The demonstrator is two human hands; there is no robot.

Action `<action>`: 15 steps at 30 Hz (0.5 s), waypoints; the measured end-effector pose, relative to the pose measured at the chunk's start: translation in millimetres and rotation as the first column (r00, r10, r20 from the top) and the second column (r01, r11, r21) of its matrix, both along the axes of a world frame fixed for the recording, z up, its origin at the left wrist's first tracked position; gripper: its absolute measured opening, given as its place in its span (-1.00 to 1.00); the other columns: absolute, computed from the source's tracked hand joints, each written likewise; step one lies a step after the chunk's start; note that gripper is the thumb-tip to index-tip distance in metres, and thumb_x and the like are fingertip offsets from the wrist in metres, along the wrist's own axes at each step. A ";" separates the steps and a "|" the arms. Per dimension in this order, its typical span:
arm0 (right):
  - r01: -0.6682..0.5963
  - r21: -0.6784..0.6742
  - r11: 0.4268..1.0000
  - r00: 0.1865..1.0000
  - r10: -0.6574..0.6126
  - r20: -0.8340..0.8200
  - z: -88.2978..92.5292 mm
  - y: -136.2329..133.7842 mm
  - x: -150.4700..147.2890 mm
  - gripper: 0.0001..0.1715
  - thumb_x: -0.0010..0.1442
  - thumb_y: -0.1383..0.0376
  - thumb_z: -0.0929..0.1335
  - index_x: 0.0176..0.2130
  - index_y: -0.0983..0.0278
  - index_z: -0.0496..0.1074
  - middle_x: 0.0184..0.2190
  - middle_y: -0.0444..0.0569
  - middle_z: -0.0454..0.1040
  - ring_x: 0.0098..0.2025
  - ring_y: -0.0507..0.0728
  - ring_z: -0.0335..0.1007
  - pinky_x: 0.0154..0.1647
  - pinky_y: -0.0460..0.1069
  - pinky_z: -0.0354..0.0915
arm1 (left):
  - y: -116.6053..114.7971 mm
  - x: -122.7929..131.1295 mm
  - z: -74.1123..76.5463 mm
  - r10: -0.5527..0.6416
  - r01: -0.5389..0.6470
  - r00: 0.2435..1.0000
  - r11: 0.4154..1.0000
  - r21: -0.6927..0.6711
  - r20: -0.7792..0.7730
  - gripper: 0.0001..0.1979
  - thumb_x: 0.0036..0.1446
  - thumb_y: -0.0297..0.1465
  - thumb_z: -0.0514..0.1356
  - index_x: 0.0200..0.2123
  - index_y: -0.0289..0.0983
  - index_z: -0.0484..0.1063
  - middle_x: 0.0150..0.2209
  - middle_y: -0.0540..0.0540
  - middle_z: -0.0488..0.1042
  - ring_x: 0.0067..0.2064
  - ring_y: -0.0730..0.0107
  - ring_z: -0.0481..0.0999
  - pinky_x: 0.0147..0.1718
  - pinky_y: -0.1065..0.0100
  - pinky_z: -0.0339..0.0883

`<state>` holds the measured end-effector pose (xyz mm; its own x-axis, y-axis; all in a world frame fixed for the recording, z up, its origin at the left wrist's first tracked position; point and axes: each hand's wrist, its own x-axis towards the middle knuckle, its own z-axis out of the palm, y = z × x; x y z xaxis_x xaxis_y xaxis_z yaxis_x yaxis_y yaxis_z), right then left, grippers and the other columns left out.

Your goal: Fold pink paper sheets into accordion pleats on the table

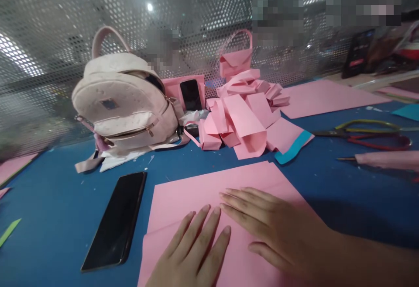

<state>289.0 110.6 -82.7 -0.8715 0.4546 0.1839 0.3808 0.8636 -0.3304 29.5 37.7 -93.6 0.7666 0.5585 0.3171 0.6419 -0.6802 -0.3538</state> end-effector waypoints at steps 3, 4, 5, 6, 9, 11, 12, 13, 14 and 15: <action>0.017 0.081 0.997 0.999 -0.020 0.040 -2.8 -1.0 -1.4 -0.15 0.21 0.34 0.32 0.41 0.27 0.01 0.40 0.01 0.06 0.38 0.23 0.07 0.37 0.19 0.13 | -1.5 0.2 -1.2 -0.021 0.021 1.000 1.000 -0.004 -0.006 -0.32 0.34 0.02 -0.03 0.35 -0.28 0.17 0.26 -0.31 0.33 0.31 -0.10 0.25 0.14 0.07 0.32; 0.017 0.118 0.993 0.998 -0.023 0.055 -3.5 -1.4 -1.8 -0.16 0.23 0.34 0.31 0.41 0.28 0.00 0.40 -0.01 0.04 0.38 0.23 0.06 0.37 0.19 0.15 | -3.0 1.5 -2.1 -0.012 0.012 1.000 1.000 -0.011 0.015 -0.34 0.35 0.00 -0.02 0.36 -0.24 0.14 0.26 -0.31 0.33 0.31 -0.12 0.25 0.13 0.04 0.32; 0.011 0.156 0.988 0.998 -0.021 0.066 -4.0 -1.9 -2.3 -0.18 0.24 0.34 0.30 0.41 0.29 0.00 0.41 -0.02 0.03 0.38 0.22 0.06 0.36 0.18 0.16 | -5.0 3.2 -3.3 0.010 -0.009 0.999 1.000 -0.026 0.044 -0.38 0.36 -0.05 0.00 0.37 -0.18 0.11 0.27 -0.30 0.32 0.32 -0.12 0.23 0.14 0.01 0.31; 0.003 0.192 0.981 0.997 -0.018 0.076 -4.5 -2.3 -2.7 -0.20 0.26 0.34 0.28 0.41 0.30 0.00 0.41 -0.02 0.02 0.38 0.22 0.06 0.36 0.18 0.17 | -7.3 5.2 -4.9 0.045 -0.041 0.996 0.998 -0.046 0.077 -0.42 0.37 -0.12 0.03 0.38 -0.11 0.08 0.29 -0.28 0.30 0.33 -0.11 0.21 0.15 -0.03 0.29; -0.009 0.274 0.962 0.995 -0.017 0.094 -5.8 -3.6 -3.6 -0.27 0.31 0.32 0.24 0.40 0.32 0.01 0.41 -0.01 0.00 0.38 0.21 0.06 0.33 0.16 0.21 | -14.3 10.6 -9.6 0.135 -0.118 0.979 0.986 -0.116 0.150 -0.43 0.35 -0.26 0.10 0.38 0.01 0.05 0.34 -0.21 0.20 0.37 -0.11 0.13 0.19 -0.12 0.24; -0.009 0.303 0.953 0.995 -0.021 0.098 -7.3 -4.8 -4.0 -0.29 0.33 0.32 0.22 0.40 0.33 0.02 0.41 0.00 0.02 0.37 0.21 0.08 0.31 0.15 0.24 | -17.3 12.2 -12.0 0.137 -0.116 0.978 0.984 -0.138 0.159 -0.42 0.35 -0.27 0.11 0.38 0.01 0.05 0.35 -0.21 0.18 0.38 -0.12 0.08 0.19 -0.14 0.24; -0.010 0.316 0.949 0.995 -0.022 0.097 -8.4 -5.5 -4.0 -0.30 0.33 0.33 0.22 0.40 0.34 0.02 0.41 0.00 0.03 0.37 0.20 0.09 0.30 0.15 0.26 | -18.1 12.5 -12.7 0.137 -0.115 0.978 0.983 -0.142 0.158 -0.42 0.35 -0.29 0.11 0.38 0.01 0.05 0.35 -0.21 0.18 0.39 -0.12 0.07 0.19 -0.14 0.24; -0.008 0.327 0.945 0.995 -0.024 0.093 -9.7 -6.2 -3.8 -0.30 0.33 0.33 0.21 0.40 0.34 0.02 0.41 0.00 0.04 0.36 0.20 0.10 0.29 0.15 0.27 | -18.6 12.4 -13.3 0.138 -0.116 0.978 0.983 -0.145 0.155 -0.42 0.35 -0.32 0.10 0.38 0.00 0.04 0.35 -0.22 0.19 0.39 -0.13 0.05 0.19 -0.14 0.24; -0.007 0.337 0.942 0.996 -0.025 0.090 -10.9 -6.8 -3.6 -0.30 0.33 0.34 0.20 0.40 0.34 0.01 0.40 0.00 0.04 0.36 0.20 0.11 0.28 0.14 0.27 | -18.8 12.2 -13.8 0.138 -0.116 0.979 0.982 -0.146 0.151 -0.42 0.35 -0.35 0.08 0.39 -0.02 0.03 0.35 -0.24 0.19 0.39 -0.13 0.04 0.19 -0.14 0.24; -0.006 0.345 0.939 0.996 -0.025 0.087 -12.1 -7.2 -3.2 -0.29 0.33 0.35 0.21 0.40 0.33 0.00 0.41 0.00 0.04 0.36 0.20 0.11 0.28 0.14 0.27 | -18.8 11.9 -14.1 0.136 -0.115 0.979 0.983 -0.145 0.149 -0.42 0.35 -0.37 0.06 0.39 -0.03 0.03 0.35 -0.26 0.17 0.39 -0.15 0.03 0.19 -0.14 0.25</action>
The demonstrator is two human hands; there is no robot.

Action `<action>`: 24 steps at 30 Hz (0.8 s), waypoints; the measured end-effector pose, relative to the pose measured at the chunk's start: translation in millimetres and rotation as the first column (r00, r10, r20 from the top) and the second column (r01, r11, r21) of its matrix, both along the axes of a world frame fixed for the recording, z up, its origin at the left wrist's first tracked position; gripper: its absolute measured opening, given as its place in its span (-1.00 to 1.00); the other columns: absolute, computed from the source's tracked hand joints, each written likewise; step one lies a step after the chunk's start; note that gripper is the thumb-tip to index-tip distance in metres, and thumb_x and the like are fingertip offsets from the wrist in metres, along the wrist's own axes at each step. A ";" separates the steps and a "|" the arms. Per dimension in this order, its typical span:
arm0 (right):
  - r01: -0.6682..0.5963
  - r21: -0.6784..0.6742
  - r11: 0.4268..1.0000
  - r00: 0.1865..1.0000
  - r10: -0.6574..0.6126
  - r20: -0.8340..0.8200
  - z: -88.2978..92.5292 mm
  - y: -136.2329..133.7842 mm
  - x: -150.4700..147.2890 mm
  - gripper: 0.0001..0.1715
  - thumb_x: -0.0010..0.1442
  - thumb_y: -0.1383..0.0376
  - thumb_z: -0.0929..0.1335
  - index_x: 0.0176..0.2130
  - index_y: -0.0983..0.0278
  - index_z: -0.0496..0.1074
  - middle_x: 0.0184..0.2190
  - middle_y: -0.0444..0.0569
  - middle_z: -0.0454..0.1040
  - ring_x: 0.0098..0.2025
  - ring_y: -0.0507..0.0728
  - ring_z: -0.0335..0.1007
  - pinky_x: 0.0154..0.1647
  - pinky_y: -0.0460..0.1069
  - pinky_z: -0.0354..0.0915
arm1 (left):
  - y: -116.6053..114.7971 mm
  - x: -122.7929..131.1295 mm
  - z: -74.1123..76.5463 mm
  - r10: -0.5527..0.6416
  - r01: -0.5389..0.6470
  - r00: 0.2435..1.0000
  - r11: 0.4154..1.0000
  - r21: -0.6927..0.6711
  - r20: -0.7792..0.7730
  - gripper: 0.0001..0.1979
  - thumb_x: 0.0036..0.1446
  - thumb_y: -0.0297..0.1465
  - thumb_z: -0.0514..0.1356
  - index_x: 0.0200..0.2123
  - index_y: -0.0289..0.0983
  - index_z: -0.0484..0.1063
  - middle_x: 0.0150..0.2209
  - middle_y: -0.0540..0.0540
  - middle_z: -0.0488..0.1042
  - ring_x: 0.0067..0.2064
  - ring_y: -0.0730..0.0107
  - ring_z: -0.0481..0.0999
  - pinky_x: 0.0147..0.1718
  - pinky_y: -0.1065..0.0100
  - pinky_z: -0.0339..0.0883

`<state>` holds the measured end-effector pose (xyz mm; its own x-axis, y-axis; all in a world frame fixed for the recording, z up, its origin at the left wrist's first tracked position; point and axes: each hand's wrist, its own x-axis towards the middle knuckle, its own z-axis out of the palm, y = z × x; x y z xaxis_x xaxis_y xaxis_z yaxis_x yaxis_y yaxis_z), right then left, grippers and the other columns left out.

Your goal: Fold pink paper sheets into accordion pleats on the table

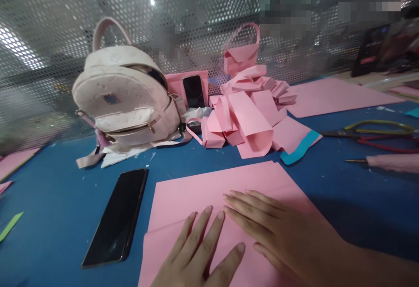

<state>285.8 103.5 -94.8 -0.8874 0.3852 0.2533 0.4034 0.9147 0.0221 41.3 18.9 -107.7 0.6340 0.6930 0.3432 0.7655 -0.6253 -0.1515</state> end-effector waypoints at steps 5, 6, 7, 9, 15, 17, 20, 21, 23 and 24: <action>-0.020 0.051 0.999 0.999 0.022 -0.037 -0.7 0.5 1.9 -0.27 0.31 0.42 0.21 0.40 0.32 0.00 0.42 -0.02 0.03 0.37 0.19 0.07 0.30 0.12 0.23 | 0.9 -2.1 -0.4 -0.028 0.029 0.999 0.999 0.043 -0.016 -0.39 0.33 -0.44 0.05 0.40 -0.12 0.02 0.41 -0.34 0.00 0.38 -0.25 0.04 0.15 -0.17 0.28; -0.020 0.058 0.998 0.999 0.022 -0.036 0.0 0.7 2.0 -0.27 0.30 0.44 0.21 0.40 0.32 0.01 0.42 -0.02 0.02 0.38 0.19 0.06 0.30 0.12 0.22 | 1.1 -2.5 0.0 -0.033 0.034 0.999 0.998 0.046 -0.020 -0.39 0.32 -0.45 0.06 0.40 -0.13 0.02 0.41 -0.35 0.00 0.38 -0.25 0.04 0.15 -0.17 0.28; -0.020 0.062 0.998 0.999 0.022 -0.030 0.7 0.7 2.0 -0.27 0.30 0.45 0.21 0.40 0.33 0.01 0.42 -0.02 0.02 0.38 0.19 0.05 0.31 0.12 0.21 | 1.2 -3.0 0.6 -0.037 0.038 0.999 0.998 0.045 -0.023 -0.38 0.32 -0.45 0.06 0.40 -0.13 0.02 0.40 -0.35 0.02 0.38 -0.25 0.05 0.15 -0.16 0.28; -0.021 0.065 0.998 1.000 0.022 -0.014 2.0 0.4 2.1 -0.27 0.29 0.46 0.22 0.39 0.33 0.03 0.42 -0.02 0.01 0.39 0.20 0.02 0.32 0.12 0.19 | 1.2 -3.5 2.1 -0.042 0.043 0.999 0.998 0.040 -0.025 -0.38 0.31 -0.48 0.07 0.39 -0.11 0.04 0.38 -0.32 0.08 0.38 -0.23 0.04 0.16 -0.14 0.28; -0.014 0.058 0.998 1.000 0.014 0.003 2.2 -1.6 3.3 -0.25 0.31 0.40 0.23 0.41 0.28 -0.01 0.44 -0.06 -0.04 0.40 0.18 0.00 0.33 0.10 0.18 | -2.2 -2.3 4.3 -0.010 0.010 1.000 1.000 0.013 0.011 -0.35 0.27 -0.58 0.08 0.36 -0.05 0.11 0.36 -0.24 0.15 0.39 -0.16 0.02 0.17 -0.12 0.29; -0.014 0.059 0.998 1.000 0.013 0.017 1.3 -2.1 3.6 -0.25 0.31 0.41 0.23 0.41 0.28 -0.03 0.44 -0.05 -0.05 0.40 0.18 0.00 0.32 0.11 0.19 | -3.9 -1.9 3.9 -0.002 0.002 1.000 1.000 -0.003 0.019 -0.37 0.28 -0.58 0.08 0.36 -0.04 0.13 0.36 -0.26 0.14 0.39 -0.15 0.03 0.17 -0.13 0.29; -0.034 0.058 0.998 0.999 0.033 0.018 -0.3 -2.7 4.2 -0.21 0.28 0.45 0.23 0.42 0.26 -0.03 0.43 -0.01 -0.02 0.39 0.22 0.01 0.31 0.14 0.21 | -5.7 -1.3 4.3 0.041 -0.040 0.999 0.998 -0.044 0.024 -0.35 0.30 -0.56 0.08 0.38 -0.03 0.05 0.38 -0.36 0.08 0.38 -0.18 0.05 0.15 -0.12 0.32; -0.038 0.055 0.998 0.999 0.037 0.017 -0.6 -2.9 4.4 -0.20 0.27 0.46 0.24 0.42 0.23 -0.03 0.43 0.01 -0.01 0.39 0.23 0.02 0.30 0.16 0.22 | -6.0 -0.9 5.0 0.056 -0.055 0.998 0.997 -0.050 0.023 -0.33 0.31 -0.55 0.08 0.39 -0.02 0.01 0.37 -0.40 0.07 0.38 -0.19 0.06 0.14 -0.14 0.32; -0.036 0.044 0.998 0.999 0.036 0.014 -0.6 -3.1 4.9 -0.17 0.26 0.46 0.27 0.41 0.15 -0.03 0.43 0.03 0.00 0.39 0.26 0.04 0.28 0.18 0.24 | -6.4 0.3 7.2 0.073 -0.072 0.997 0.997 -0.041 0.019 -0.31 0.31 -0.54 0.09 0.40 0.01 -0.05 0.35 -0.44 0.09 0.38 -0.21 0.04 0.14 -0.21 0.29; -0.031 0.032 0.999 0.999 0.030 0.018 0.0 -3.2 5.1 -0.16 0.26 0.45 0.28 0.41 0.11 -0.02 0.43 0.04 0.00 0.39 0.27 0.04 0.27 0.20 0.25 | -6.5 1.1 8.3 0.074 -0.073 0.997 0.997 -0.029 0.015 -0.30 0.31 -0.53 0.09 0.41 0.01 -0.06 0.33 -0.46 0.12 0.38 -0.21 0.03 0.14 -0.24 0.26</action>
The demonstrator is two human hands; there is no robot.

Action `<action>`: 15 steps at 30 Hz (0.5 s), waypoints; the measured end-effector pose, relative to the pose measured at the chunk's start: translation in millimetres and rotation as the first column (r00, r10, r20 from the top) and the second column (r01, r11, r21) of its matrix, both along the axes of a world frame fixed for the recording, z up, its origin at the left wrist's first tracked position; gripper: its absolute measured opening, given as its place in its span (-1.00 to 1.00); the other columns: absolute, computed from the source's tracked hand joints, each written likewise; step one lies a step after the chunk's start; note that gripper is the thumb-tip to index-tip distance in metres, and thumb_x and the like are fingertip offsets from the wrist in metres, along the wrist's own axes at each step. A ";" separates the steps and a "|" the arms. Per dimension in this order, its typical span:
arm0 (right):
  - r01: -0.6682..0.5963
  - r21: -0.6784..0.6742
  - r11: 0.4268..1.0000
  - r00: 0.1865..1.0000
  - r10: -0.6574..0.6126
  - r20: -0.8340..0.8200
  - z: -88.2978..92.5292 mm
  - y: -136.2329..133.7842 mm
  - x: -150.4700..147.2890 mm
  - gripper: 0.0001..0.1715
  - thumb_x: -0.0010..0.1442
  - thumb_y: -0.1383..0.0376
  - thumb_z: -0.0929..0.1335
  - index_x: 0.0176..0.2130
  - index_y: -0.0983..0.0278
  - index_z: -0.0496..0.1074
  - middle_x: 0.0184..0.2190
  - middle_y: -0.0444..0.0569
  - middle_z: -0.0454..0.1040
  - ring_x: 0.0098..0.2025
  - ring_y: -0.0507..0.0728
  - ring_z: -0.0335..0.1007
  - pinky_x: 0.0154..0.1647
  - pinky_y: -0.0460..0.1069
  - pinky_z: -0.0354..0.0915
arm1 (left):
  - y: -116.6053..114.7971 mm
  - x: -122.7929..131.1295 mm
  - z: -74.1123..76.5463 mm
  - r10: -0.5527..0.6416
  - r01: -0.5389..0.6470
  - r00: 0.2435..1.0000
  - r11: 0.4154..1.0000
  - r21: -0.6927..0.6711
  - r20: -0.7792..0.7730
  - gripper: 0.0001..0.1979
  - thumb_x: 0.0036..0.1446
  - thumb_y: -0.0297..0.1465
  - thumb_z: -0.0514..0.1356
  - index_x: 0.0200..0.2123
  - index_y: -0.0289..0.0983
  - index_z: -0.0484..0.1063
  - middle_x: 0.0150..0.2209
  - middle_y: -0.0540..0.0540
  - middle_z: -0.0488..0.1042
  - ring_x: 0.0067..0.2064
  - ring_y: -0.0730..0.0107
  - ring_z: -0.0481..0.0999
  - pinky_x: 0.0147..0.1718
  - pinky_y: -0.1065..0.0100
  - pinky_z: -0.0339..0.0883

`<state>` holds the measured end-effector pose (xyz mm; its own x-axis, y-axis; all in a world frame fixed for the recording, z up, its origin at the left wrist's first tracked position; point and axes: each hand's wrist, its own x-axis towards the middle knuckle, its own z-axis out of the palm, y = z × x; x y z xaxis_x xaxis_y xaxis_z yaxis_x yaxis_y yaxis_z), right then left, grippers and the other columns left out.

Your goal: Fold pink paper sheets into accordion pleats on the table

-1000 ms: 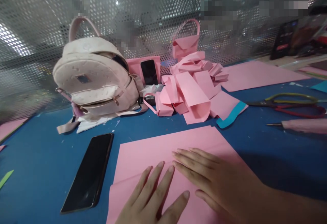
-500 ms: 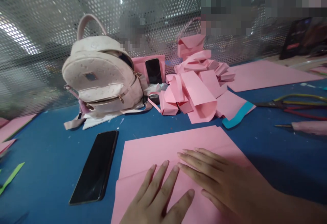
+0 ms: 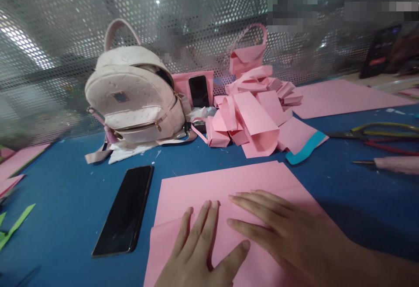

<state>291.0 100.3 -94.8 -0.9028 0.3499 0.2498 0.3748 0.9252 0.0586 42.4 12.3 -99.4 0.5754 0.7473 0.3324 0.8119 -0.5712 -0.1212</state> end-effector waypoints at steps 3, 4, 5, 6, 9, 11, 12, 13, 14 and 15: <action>-0.004 -0.032 0.999 1.000 0.005 0.009 3.5 0.4 0.3 -0.15 0.25 0.43 0.30 0.41 0.05 -0.02 0.42 0.06 0.01 0.38 0.28 0.04 0.24 0.23 0.28 | -0.5 2.1 2.6 0.006 -0.006 1.000 1.000 0.012 -0.002 -0.28 0.31 -0.51 0.08 0.42 0.01 -0.12 0.29 -0.47 0.19 0.39 -0.20 0.00 0.13 -0.27 0.25; -0.012 -0.044 0.999 1.000 0.013 0.009 4.9 0.6 0.3 -0.15 0.25 0.42 0.30 0.41 0.04 -0.01 0.42 0.06 0.02 0.38 0.28 0.04 0.24 0.24 0.28 | -0.8 2.5 2.8 0.009 -0.009 1.000 1.000 0.013 0.001 -0.28 0.31 -0.52 0.08 0.42 0.02 -0.13 0.29 -0.46 0.20 0.39 -0.20 0.01 0.13 -0.26 0.25; -0.025 -0.058 0.998 1.000 0.025 0.007 6.1 0.7 0.4 -0.15 0.25 0.41 0.31 0.41 0.05 -0.01 0.42 0.06 0.02 0.38 0.28 0.05 0.24 0.24 0.28 | -1.0 2.7 2.6 0.011 -0.011 1.000 1.000 0.017 0.005 -0.27 0.31 -0.52 0.08 0.42 0.02 -0.13 0.29 -0.45 0.20 0.39 -0.19 0.01 0.13 -0.25 0.26; -0.036 -0.072 0.997 0.999 0.036 -0.001 7.0 0.8 0.5 -0.16 0.24 0.39 0.31 0.40 0.05 0.01 0.41 0.06 0.03 0.38 0.28 0.06 0.24 0.23 0.28 | -1.3 2.6 2.2 0.013 -0.013 1.000 1.000 0.023 0.009 -0.28 0.30 -0.52 0.09 0.42 0.02 -0.12 0.29 -0.44 0.21 0.39 -0.18 0.02 0.14 -0.24 0.26; -0.042 -0.096 0.994 0.999 0.039 -0.031 7.0 0.3 1.5 -0.18 0.23 0.38 0.32 0.39 0.04 0.06 0.40 0.05 0.07 0.36 0.28 0.10 0.24 0.22 0.28 | -1.9 0.8 -0.1 0.010 -0.010 1.000 0.999 0.054 0.007 -0.30 0.30 -0.50 0.12 0.41 0.01 -0.06 0.29 -0.41 0.22 0.39 -0.15 0.05 0.15 -0.19 0.26; -0.033 -0.085 0.996 0.999 0.030 -0.042 5.1 -0.1 2.3 -0.18 0.23 0.42 0.31 0.38 0.03 0.07 0.40 0.02 0.07 0.36 0.28 0.11 0.24 0.22 0.28 | -1.8 -1.7 -1.3 0.002 -0.002 1.000 0.998 0.057 -0.003 -0.27 0.27 -0.45 0.17 0.41 0.01 -0.05 0.31 -0.40 0.20 0.38 -0.16 0.06 0.16 -0.18 0.26; -0.036 -0.081 0.996 0.999 0.032 -0.044 4.0 -0.2 2.7 -0.17 0.23 0.43 0.31 0.38 0.03 0.07 0.41 0.02 0.06 0.36 0.28 0.10 0.25 0.22 0.28 | -1.5 -3.4 -1.6 -0.001 0.002 1.000 0.999 0.050 -0.011 -0.25 0.26 -0.42 0.20 0.41 0.00 -0.07 0.32 -0.40 0.18 0.38 -0.17 0.05 0.17 -0.18 0.25; -0.043 -0.080 0.996 0.998 0.039 -0.047 2.9 -0.1 2.9 -0.17 0.23 0.42 0.31 0.38 0.03 0.06 0.41 0.01 0.05 0.36 0.28 0.10 0.24 0.21 0.28 | -1.2 -5.1 -1.6 -0.006 0.007 1.000 0.999 0.038 -0.021 -0.21 0.23 -0.38 0.23 0.41 -0.02 -0.08 0.33 -0.41 0.16 0.38 -0.19 0.04 0.17 -0.18 0.24; -0.051 -0.083 0.995 0.997 0.047 -0.054 2.1 0.2 3.0 -0.18 0.23 0.41 0.31 0.38 0.04 0.07 0.41 0.02 0.04 0.36 0.29 0.10 0.24 0.22 0.28 | -0.8 -6.9 -1.5 -0.023 0.023 0.999 0.999 0.026 -0.033 -0.18 0.21 -0.33 0.26 0.42 -0.04 -0.09 0.33 -0.43 0.14 0.38 -0.22 0.03 0.17 -0.19 0.24; -0.057 -0.084 0.995 0.996 0.052 -0.066 1.5 0.5 3.0 -0.18 0.22 0.40 0.31 0.38 0.06 0.08 0.41 0.03 0.05 0.36 0.30 0.10 0.24 0.22 0.28 | -0.5 -8.5 -1.3 -0.042 0.042 0.998 0.999 0.016 -0.044 -0.15 0.19 -0.28 0.27 0.42 -0.07 -0.11 0.33 -0.45 0.13 0.38 -0.25 0.02 0.17 -0.20 0.24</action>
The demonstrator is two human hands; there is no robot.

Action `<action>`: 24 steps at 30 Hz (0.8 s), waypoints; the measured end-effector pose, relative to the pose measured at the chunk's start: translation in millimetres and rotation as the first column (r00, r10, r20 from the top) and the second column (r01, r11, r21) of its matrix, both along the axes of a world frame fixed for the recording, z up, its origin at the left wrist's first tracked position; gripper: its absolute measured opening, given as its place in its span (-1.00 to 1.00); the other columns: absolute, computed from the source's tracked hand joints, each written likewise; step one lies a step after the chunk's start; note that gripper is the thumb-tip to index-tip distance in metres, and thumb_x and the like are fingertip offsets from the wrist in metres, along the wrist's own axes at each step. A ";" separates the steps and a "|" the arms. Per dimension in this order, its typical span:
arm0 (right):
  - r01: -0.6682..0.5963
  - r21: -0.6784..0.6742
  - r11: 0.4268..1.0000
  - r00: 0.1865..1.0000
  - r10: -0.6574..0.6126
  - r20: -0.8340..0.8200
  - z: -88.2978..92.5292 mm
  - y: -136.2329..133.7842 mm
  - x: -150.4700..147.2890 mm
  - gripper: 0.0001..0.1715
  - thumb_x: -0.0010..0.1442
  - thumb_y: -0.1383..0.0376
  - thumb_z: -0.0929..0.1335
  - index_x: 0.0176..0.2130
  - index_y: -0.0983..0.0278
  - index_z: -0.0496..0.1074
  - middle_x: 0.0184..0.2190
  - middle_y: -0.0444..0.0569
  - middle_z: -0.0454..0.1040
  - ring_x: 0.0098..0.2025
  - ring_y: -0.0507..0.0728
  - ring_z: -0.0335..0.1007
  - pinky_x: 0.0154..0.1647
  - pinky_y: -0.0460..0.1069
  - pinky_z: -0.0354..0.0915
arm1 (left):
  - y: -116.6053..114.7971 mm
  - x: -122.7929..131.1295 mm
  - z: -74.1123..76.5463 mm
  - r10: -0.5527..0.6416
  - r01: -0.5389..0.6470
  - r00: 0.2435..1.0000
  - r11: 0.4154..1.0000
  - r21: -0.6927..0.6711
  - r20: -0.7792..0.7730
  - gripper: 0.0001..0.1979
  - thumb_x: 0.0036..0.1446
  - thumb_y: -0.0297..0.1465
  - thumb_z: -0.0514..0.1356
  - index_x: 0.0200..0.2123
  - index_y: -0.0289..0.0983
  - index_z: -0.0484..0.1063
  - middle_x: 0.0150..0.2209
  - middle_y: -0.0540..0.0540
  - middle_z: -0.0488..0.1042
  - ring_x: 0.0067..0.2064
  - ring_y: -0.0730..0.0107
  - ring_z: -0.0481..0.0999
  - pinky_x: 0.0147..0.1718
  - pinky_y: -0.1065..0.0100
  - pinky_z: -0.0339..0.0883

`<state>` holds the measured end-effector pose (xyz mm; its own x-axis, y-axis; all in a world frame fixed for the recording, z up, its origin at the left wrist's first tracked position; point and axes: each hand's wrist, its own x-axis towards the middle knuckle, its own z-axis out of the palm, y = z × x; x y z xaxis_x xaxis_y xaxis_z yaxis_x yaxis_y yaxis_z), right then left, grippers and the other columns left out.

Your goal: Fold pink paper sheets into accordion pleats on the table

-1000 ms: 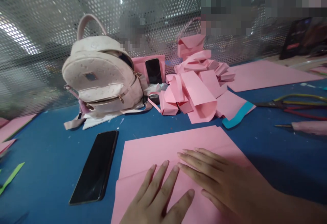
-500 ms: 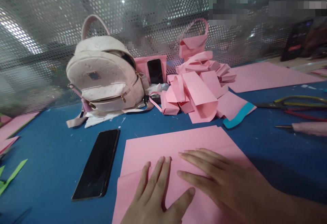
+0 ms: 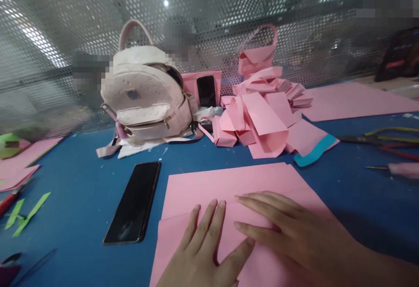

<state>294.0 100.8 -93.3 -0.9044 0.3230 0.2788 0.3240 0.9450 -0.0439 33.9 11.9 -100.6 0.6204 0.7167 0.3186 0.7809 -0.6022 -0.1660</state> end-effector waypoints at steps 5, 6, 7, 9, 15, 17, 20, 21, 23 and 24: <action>-0.028 0.024 0.999 1.000 0.028 0.005 0.8 1.8 -1.5 -0.19 0.21 0.38 0.32 0.38 0.09 0.10 0.40 0.06 0.07 0.35 0.31 0.11 0.22 0.22 0.30 | -2.6 -1.4 1.5 -0.008 0.008 1.000 1.000 -0.019 0.004 -0.08 0.15 -0.22 0.30 0.43 -0.10 -0.14 0.35 -0.48 0.09 0.39 -0.29 -0.01 0.16 -0.23 0.22; -0.031 0.030 0.999 0.999 0.030 0.012 1.1 2.0 -1.8 -0.19 0.21 0.38 0.32 0.38 0.09 0.09 0.40 0.05 0.07 0.36 0.30 0.11 0.21 0.21 0.31 | -3.9 -0.3 1.9 0.018 -0.017 1.000 0.999 -0.026 0.009 -0.08 0.15 -0.25 0.30 0.43 -0.08 -0.16 0.34 -0.47 0.10 0.39 -0.27 -0.02 0.17 -0.23 0.20; -0.035 0.031 0.999 0.999 0.034 0.020 1.4 2.2 -2.0 -0.18 0.21 0.38 0.33 0.38 0.09 0.09 0.41 0.05 0.06 0.36 0.30 0.10 0.21 0.21 0.31 | -5.1 0.9 2.5 0.035 -0.035 0.999 0.999 -0.034 0.011 -0.08 0.16 -0.28 0.30 0.43 -0.07 -0.17 0.33 -0.48 0.12 0.39 -0.26 -0.03 0.17 -0.24 0.19; -0.037 0.034 0.999 0.999 0.036 0.031 1.5 2.1 -2.0 -0.18 0.22 0.37 0.33 0.39 0.09 0.06 0.42 0.05 0.03 0.37 0.29 0.08 0.21 0.21 0.32 | -6.8 3.0 4.1 0.050 -0.050 0.999 0.998 -0.043 0.006 -0.12 0.20 -0.32 0.26 0.43 -0.06 -0.19 0.31 -0.49 0.17 0.40 -0.25 -0.04 0.16 -0.25 0.21; -0.031 0.012 0.999 1.000 0.031 0.000 2.3 -0.9 -2.0 -0.19 0.21 0.39 0.32 0.38 0.10 0.09 0.40 0.05 0.06 0.36 0.30 0.09 0.20 0.25 0.31 | -6.2 4.2 8.0 0.059 -0.059 0.998 0.997 0.040 0.008 -0.35 0.36 -0.31 0.10 0.42 -0.04 -0.10 0.26 -0.44 0.27 0.39 -0.16 0.02 0.15 -0.17 0.27; -0.022 -0.001 1.000 1.000 0.022 -0.012 2.9 -1.6 -2.5 -0.19 0.21 0.42 0.31 0.37 0.09 0.11 0.40 0.05 0.09 0.36 0.30 0.10 0.20 0.25 0.31 | -6.1 3.8 7.6 0.060 -0.060 0.998 0.997 0.058 0.004 -0.36 0.37 -0.30 0.09 0.42 -0.04 -0.10 0.25 -0.43 0.29 0.38 -0.16 0.05 0.15 -0.15 0.28; -0.011 0.029 1.000 1.000 0.011 0.013 2.8 -2.1 -2.8 -0.18 0.21 0.41 0.30 0.38 0.11 0.08 0.40 0.05 0.07 0.36 0.29 0.09 0.19 0.24 0.32 | -6.9 3.3 5.3 0.063 -0.061 0.998 0.994 0.086 -0.019 -0.37 0.36 -0.33 0.09 0.41 -0.11 -0.05 0.25 -0.43 0.29 0.36 -0.18 0.10 0.16 -0.16 0.25; -0.012 0.045 0.999 1.000 0.011 0.027 2.5 -2.3 -2.8 -0.16 0.20 0.42 0.30 0.39 0.13 0.06 0.41 0.05 0.06 0.37 0.29 0.08 0.20 0.24 0.32 | -7.1 3.1 4.3 0.065 -0.062 0.997 0.994 0.095 -0.029 -0.40 0.36 -0.34 0.08 0.40 -0.16 0.00 0.26 -0.43 0.29 0.36 -0.18 0.12 0.18 -0.15 0.23; -0.001 0.074 0.997 0.999 -0.003 0.054 1.9 -2.8 -3.0 -0.13 0.19 0.44 0.28 0.41 0.17 0.01 0.41 0.01 0.05 0.38 0.26 0.05 0.22 0.21 0.31 | -7.4 2.9 2.5 0.073 -0.069 0.996 0.993 0.101 -0.042 -0.47 0.38 -0.34 0.04 0.36 -0.30 0.11 0.27 -0.41 0.29 0.36 -0.15 0.14 0.22 -0.13 0.17; 0.012 0.083 0.996 0.998 -0.018 0.067 1.6 -3.1 -3.2 -0.13 0.18 0.46 0.27 0.41 0.20 -0.01 0.41 -0.01 0.05 0.38 0.24 0.05 0.24 0.19 0.30 | -7.3 2.9 1.8 0.077 -0.072 0.996 0.993 0.098 -0.045 -0.49 0.38 -0.35 0.00 0.33 -0.36 0.15 0.27 -0.40 0.28 0.36 -0.14 0.14 0.24 -0.11 0.14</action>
<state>290.8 97.7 -91.7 -0.9172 0.3153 0.2438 0.3379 0.9395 0.0562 36.8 4.6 -98.9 0.5827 0.7291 0.3589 0.8127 -0.5218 -0.2595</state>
